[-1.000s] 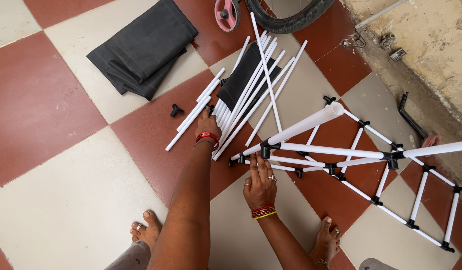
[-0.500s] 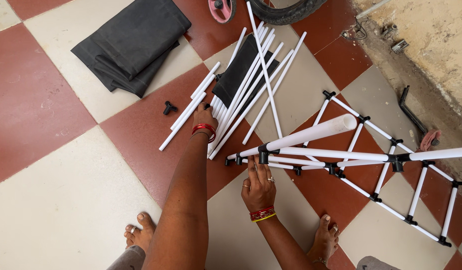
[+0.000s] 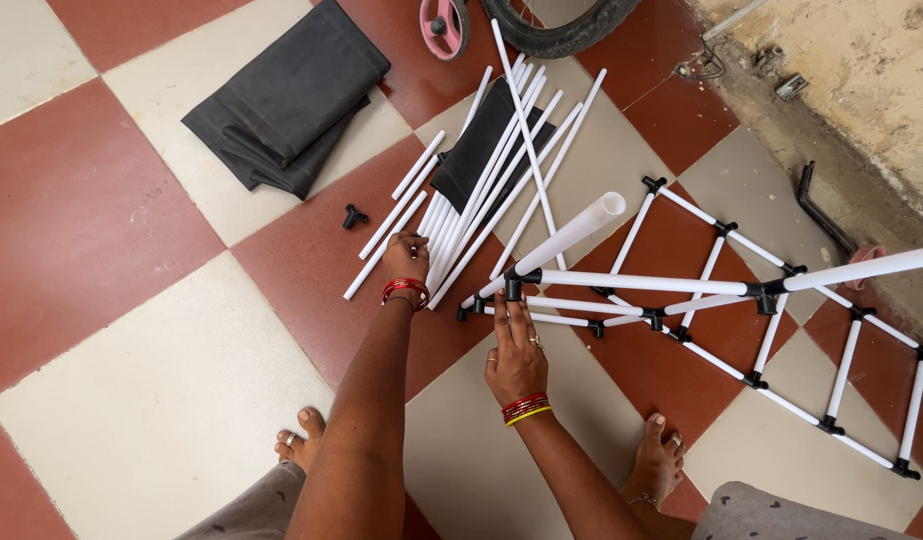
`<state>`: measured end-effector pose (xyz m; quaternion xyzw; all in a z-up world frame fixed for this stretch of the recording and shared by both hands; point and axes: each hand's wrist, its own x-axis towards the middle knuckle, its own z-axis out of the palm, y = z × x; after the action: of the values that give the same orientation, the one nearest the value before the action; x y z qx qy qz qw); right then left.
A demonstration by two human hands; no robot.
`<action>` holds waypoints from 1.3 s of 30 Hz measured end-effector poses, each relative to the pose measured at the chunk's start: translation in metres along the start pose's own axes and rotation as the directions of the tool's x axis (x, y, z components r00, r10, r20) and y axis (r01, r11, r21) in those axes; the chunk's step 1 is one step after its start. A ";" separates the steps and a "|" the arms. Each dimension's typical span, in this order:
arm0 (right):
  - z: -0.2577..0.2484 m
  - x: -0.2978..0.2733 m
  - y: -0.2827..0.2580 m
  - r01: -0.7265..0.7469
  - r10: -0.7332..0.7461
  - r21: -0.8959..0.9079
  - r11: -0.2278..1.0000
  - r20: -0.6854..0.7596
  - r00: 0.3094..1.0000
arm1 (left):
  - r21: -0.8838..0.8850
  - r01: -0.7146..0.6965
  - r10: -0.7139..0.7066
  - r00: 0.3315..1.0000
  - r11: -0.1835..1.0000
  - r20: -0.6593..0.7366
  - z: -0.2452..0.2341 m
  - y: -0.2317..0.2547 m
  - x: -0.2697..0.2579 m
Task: The person assembles a shoe rack frame by inserting plastic pipes into corner connectors by hand.
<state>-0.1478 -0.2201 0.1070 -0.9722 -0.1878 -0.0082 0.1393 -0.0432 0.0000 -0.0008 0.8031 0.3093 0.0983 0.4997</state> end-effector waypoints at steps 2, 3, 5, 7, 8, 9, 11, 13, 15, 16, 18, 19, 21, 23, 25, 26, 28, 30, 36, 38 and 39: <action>-0.009 -0.001 -0.004 -0.025 0.024 0.015 1.000 0.058 0.998 | -0.020 0.034 -0.033 0.999 0.999 0.030 -0.012 0.009 -0.015; -0.014 -0.002 -0.006 -0.053 0.050 0.024 0.998 0.123 0.991 | -0.040 0.074 -0.072 0.995 0.996 0.066 -0.017 0.015 -0.022; -0.024 -0.003 -0.010 -0.062 0.056 0.032 0.998 0.154 0.986 | -0.029 0.095 -0.092 0.990 0.995 0.103 -0.030 0.026 -0.036; -0.032 -0.002 -0.013 -0.071 0.061 0.044 0.997 0.186 0.981 | -0.013 0.115 -0.112 0.984 0.993 0.138 -0.040 0.037 -0.049; -0.036 -0.001 -0.014 -0.048 0.039 0.048 0.998 0.179 0.983 | -0.010 0.090 -0.088 0.988 0.996 0.131 -0.044 0.042 -0.055; -0.039 -0.001 -0.015 -0.028 0.019 0.051 0.998 0.173 0.985 | -0.006 0.065 -0.063 0.990 0.998 0.126 -0.048 0.046 -0.061; -0.044 -0.003 -0.016 -0.043 0.032 0.050 0.998 0.205 0.978 | -0.018 0.048 -0.046 0.990 0.999 0.130 -0.057 0.053 -0.073; -0.048 -0.005 -0.016 -0.056 0.043 0.048 0.997 0.235 0.971 | -0.030 0.030 -0.026 0.991 0.999 0.133 -0.065 0.061 -0.082; -0.050 -0.006 -0.017 -0.022 0.017 0.019 1.000 0.235 0.972 | -0.006 0.022 -0.021 0.986 1.000 0.167 -0.073 0.069 -0.089; -0.051 -0.006 -0.017 -0.021 0.015 0.024 0.999 0.228 0.974 | -0.003 0.015 -0.014 0.986 1.000 0.164 -0.077 0.073 -0.090; -0.056 -0.003 -0.016 -0.028 0.028 -0.003 1.000 0.324 0.946 | 0.003 -0.048 0.047 0.981 0.999 0.188 -0.084 0.081 -0.094; -0.058 -0.004 -0.016 -0.031 0.028 0.003 1.000 0.319 0.947 | 0.008 -0.055 0.052 0.981 0.998 0.188 -0.088 0.084 -0.097; -0.064 -0.003 -0.015 0.001 -0.003 0.007 1.000 0.324 0.946 | 0.087 -0.334 0.305 0.921 0.938 0.243 -0.097 0.096 -0.104; -0.070 -0.002 -0.015 -0.010 0.012 -0.006 1.000 0.374 0.927 | 0.050 -0.380 0.348 0.886 0.924 0.308 -0.108 0.116 -0.112; -0.072 -0.003 -0.013 -0.020 0.027 -0.020 1.000 0.425 0.905 | 0.009 -0.418 0.386 0.845 0.908 0.369 -0.121 0.141 -0.123; -0.072 -0.001 -0.013 0.000 0.007 -0.016 1.000 0.420 0.908 | 0.063 -0.410 0.334 0.814 0.910 0.475 -0.131 0.155 -0.127; -0.071 -0.002 -0.009 0.017 -0.010 -0.012 1.000 0.409 0.913 | 0.118 -0.412 0.277 0.772 0.903 0.572 -0.141 0.182 -0.135; -0.071 0.001 -0.009 0.009 0.009 -0.037 0.999 0.462 0.887 | 0.111 -0.434 0.268 0.717 0.894 0.644 -0.150 0.202 -0.138; -0.079 0.001 -0.007 0.010 -0.002 -0.014 1.000 0.496 0.868 | 0.069 -0.488 0.372 0.742 0.870 0.558 -0.157 0.228 -0.142; -0.079 0.000 -0.006 0.029 -0.018 -0.017 0.999 0.484 0.875 | 0.075 -0.523 0.406 0.737 0.849 0.541 -0.155 0.227 -0.142; -0.079 0.000 -0.005 0.050 -0.034 -0.022 0.999 0.476 0.879 | 0.079 -0.553 0.438 0.732 0.830 0.522 -0.153 0.226 -0.143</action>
<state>-0.1466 -0.2374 0.1839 -0.9425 -0.2370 0.2243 0.0726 -0.1375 -0.0412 0.2895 0.9065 -0.0432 -0.0111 0.4197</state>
